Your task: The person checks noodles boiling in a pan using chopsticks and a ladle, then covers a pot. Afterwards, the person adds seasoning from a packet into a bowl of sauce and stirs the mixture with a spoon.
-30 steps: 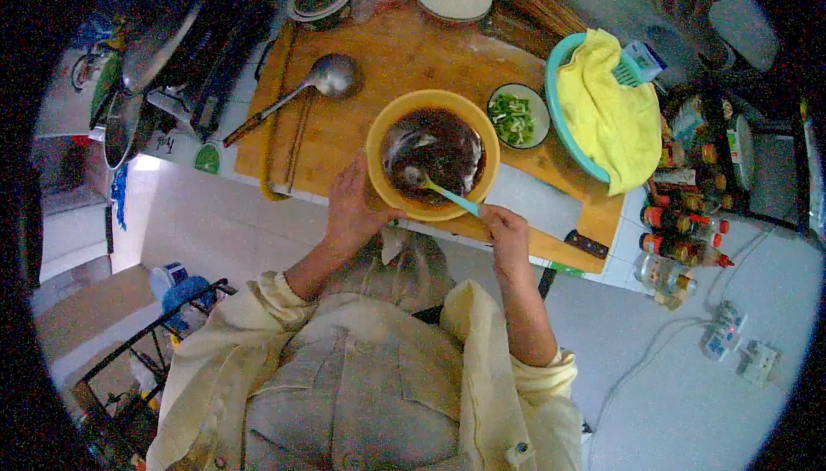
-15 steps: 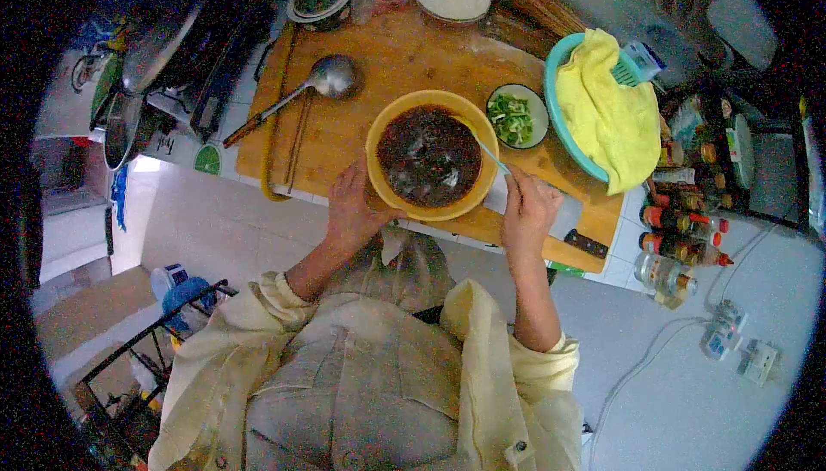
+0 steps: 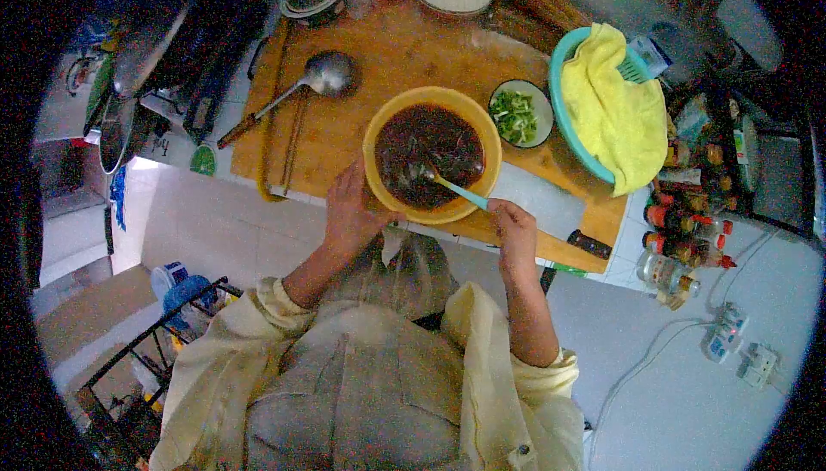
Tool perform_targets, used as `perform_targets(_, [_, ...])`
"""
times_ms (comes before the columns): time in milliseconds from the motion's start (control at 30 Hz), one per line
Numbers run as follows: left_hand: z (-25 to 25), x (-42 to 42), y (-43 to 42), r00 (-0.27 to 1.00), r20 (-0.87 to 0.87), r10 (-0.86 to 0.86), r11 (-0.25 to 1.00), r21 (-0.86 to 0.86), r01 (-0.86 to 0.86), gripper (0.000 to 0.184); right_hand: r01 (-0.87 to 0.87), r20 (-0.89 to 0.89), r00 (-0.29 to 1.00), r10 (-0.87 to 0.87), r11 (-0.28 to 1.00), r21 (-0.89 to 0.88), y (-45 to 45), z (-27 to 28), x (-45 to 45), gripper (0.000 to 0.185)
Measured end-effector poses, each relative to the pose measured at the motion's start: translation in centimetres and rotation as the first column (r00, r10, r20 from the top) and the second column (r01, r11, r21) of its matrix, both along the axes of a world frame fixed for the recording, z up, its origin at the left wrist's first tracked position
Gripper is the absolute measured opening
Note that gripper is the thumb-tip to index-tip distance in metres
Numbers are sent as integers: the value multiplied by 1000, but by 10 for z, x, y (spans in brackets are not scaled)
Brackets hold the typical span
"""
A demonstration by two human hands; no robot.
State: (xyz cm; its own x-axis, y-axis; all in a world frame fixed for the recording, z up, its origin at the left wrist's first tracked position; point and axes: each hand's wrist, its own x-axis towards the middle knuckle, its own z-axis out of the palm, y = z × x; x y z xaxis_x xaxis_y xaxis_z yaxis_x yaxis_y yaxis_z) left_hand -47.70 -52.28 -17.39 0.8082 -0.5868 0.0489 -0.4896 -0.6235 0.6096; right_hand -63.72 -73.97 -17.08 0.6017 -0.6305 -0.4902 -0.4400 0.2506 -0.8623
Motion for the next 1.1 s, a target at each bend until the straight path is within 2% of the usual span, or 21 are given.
perform_targets(67, [3, 1, 0, 999, -48, -10, 1000, 2, 11, 111, 56, 48, 997, -65, 984, 172, 5, 2, 1, 16])
perform_targets(100, [5, 1, 0, 996, -91, -19, 1000, 0, 19, 110, 57, 43, 997, -66, 983, 175, 6, 6, 2, 16])
perform_targets(167, [1, 0, 2, 998, -65, -16, 1000, 9, 17, 111, 44, 64, 996, -60, 972, 230, 9, 19, 7, 16])
perform_targets(300, [0, 0, 3, 999, -50, -12, 1000, 6, 12, 113, 128, 88, 986, -142, 981, 146, 15, 36, 20, 15])
perform_targets(367, [1, 0, 2, 999, -45, -15, 1000, 16, 16, 113, 112, 158, 982, -105, 993, -38, 14, 43, 26, 14])
perform_targets(400, [1, 0, 2, 999, -37, -18, 1000, 24, 19, 113, 115, 156, 982, -108, 993, -36, 13, 44, 28, 14])
perform_targets(467, [-2, 1, 4, 999, -36, -29, 999, 24, 30, 113, 76, 150, 989, -17, 915, -396, 10, 44, 33, 14])
perform_targets(500, [-3, 2, 5, 999, -33, -38, 999, 22, 39, 113, 75, 149, 989, -17, 916, -394, 6, 42, 34, 14])
perform_targets(533, [-3, 1, 5, 999, -34, -38, 999, 24, 39, 113, 0, 90, 993, 79, 756, -654, 0, 38, 33, 14])
perform_targets(567, [-2, 1, 4, 999, -32, -30, 999, 25, 31, 113, -76, 6, 988, 153, 522, -849, -5, 35, 32, 15])
perform_targets(600, [-1, 1, 4, 999, -31, -23, 999, 25, 23, 113, -76, 6, 988, 152, 524, -849, -6, 37, 33, 15])
perform_targets(667, [0, 1, 4, 999, -32, -22, 1000, 20, 22, 114, -183, -137, 979, 152, 349, -919, -9, 45, 34, 16])
perform_targets(800, [3, 0, 3, 999, -37, -20, 1000, 2, 20, 113, -188, -141, 980, 138, 438, -879, -13, 39, 25, 16])
perform_targets(867, [2, 1, 3, 999, -32, -25, 1000, -9, 24, 113, -96, -101, 994, 47, 818, -567, -13, 30, 18, 17])
perform_targets(900, [1, 1, 3, 999, -26, -29, 999, -22, 28, 113, -96, -102, 994, 46, 818, -567, -12, 27, 16, 17])
perform_targets(967, [-1, 2, 3, 999, -22, -39, 999, -10, 38, 116, -54, -37, 998, 43, 935, -352, -10, 22, 13, 19])
perform_targets(1000, [-2, 2, 3, 999, -18, -48, 999, 1, 48, 118, -53, -39, 998, 42, 935, -351, -10, 19, 12, 19])
perform_targets(1067, [-2, 2, 4, 999, -14, -52, 999, -4, 51, 118, 14, 31, 999, -12, 996, -83, -7, 15, 11, 20])
perform_targets(1100, [-3, 2, 5, 999, -7, -53, 999, -10, 53, 118, 16, 30, 999, -14, 996, -82, -6, 16, 13, 20])
